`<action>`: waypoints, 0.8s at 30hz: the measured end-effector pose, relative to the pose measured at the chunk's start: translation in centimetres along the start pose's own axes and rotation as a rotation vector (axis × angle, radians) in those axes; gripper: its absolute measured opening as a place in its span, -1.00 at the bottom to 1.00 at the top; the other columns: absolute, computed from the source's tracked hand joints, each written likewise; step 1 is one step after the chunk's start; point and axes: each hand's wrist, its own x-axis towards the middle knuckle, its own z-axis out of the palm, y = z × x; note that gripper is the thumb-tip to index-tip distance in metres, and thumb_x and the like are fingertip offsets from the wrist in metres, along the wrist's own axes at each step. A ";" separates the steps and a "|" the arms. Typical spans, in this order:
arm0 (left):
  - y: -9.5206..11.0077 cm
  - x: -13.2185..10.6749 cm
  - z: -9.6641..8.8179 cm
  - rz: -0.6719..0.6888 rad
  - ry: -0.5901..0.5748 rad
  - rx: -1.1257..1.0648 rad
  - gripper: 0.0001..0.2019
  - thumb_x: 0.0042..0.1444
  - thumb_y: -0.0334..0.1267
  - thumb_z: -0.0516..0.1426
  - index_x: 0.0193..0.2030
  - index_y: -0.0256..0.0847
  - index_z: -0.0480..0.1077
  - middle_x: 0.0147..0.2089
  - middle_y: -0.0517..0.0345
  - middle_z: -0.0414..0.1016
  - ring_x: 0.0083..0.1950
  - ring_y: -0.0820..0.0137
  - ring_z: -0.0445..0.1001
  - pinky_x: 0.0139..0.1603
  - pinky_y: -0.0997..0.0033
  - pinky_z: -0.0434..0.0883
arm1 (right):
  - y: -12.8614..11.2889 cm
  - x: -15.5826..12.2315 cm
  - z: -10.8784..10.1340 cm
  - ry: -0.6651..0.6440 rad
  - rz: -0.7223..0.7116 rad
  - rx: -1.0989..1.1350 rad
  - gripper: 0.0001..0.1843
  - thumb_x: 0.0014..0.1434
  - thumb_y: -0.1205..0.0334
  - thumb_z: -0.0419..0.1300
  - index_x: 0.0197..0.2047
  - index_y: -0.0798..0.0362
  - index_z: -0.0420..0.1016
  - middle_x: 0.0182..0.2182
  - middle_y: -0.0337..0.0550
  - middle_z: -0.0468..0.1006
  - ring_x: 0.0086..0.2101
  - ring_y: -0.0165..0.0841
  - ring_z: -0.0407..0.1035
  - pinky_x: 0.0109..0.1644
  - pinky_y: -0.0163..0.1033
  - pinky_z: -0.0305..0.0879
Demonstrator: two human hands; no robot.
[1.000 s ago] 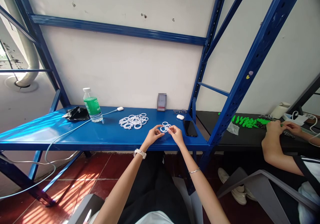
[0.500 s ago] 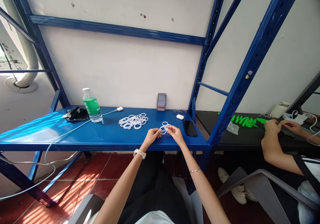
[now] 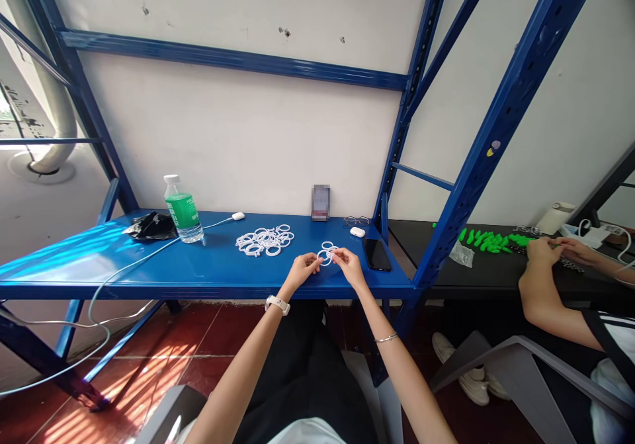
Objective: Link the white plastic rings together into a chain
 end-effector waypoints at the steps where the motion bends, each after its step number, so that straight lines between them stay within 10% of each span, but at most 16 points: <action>1: 0.0 0.0 0.0 -0.002 -0.001 -0.008 -0.49 0.04 0.26 0.16 -0.32 -0.23 0.46 -0.49 0.10 0.54 -0.47 0.37 0.45 -0.36 0.42 0.37 | -0.1 0.0 0.0 0.006 -0.002 -0.007 -0.65 0.12 -0.12 0.28 -0.25 0.00 0.57 -0.35 -0.11 0.61 -0.36 -0.23 0.50 -0.19 -0.15 0.47; 24: -0.9 0.2 -0.1 0.035 -0.046 -0.035 -0.41 0.01 0.11 0.25 0.08 -0.24 0.38 -0.43 0.20 0.50 -0.42 0.36 0.49 -0.35 0.40 0.40 | -1.6 -0.4 0.5 0.034 -0.111 -0.195 -0.73 0.18 -0.03 0.22 -0.36 -0.03 0.54 -0.30 -0.08 0.64 -0.27 -0.15 0.53 -0.15 -0.09 0.47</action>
